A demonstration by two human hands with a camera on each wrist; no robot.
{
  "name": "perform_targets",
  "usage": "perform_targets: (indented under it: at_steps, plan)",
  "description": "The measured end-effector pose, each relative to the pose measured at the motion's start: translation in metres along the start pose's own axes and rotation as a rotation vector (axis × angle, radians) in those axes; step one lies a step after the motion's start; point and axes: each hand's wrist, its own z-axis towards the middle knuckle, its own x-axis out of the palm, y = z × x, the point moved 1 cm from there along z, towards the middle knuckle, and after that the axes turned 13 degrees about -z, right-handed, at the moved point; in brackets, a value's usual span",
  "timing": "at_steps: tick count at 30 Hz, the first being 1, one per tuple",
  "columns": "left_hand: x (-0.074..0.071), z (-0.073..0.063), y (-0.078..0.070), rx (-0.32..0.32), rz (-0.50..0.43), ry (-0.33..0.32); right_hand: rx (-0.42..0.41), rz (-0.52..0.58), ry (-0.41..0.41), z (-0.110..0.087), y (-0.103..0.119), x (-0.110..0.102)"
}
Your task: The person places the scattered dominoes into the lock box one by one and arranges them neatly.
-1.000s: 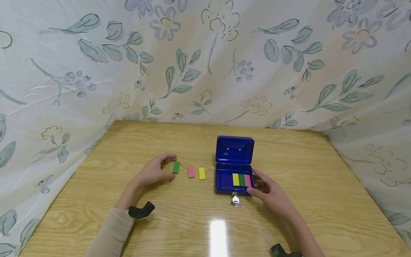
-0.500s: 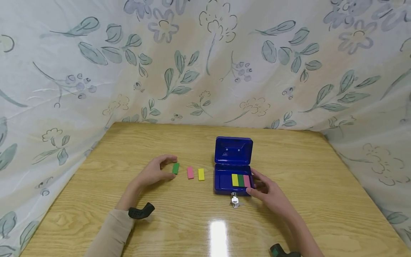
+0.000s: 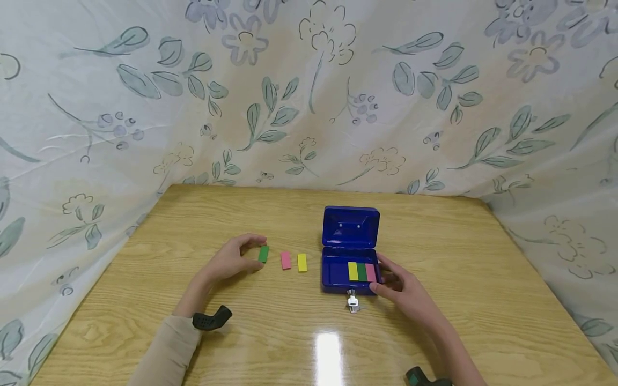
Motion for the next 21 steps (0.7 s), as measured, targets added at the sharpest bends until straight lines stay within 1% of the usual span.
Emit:
perform_targets:
  at_steps: [4,9,13,17,21]
  plan:
    - [-0.0007,-0.0004,0.0005,0.002,0.037,-0.005,0.002,0.004,0.001,-0.0003,-0.0006,0.0005]
    - [-0.0007,-0.0030,-0.0009,-0.003,0.059,-0.014,-0.002,0.002,0.001,-0.0002,-0.0014,0.0007]
    - [-0.0003,-0.0044,-0.0021,-0.008,0.067,-0.017,-0.001,-0.001,-0.003,0.0003,-0.0025,0.0010]
    - [-0.0001,-0.0037,-0.0011,0.010,0.068,-0.017,0.008,0.003,-0.005,0.0008,-0.0033,0.0015]
    - [0.0004,-0.0033,-0.0001,0.010,0.061,-0.022,0.016,-0.002,-0.005,0.0011,-0.0035,0.0025]
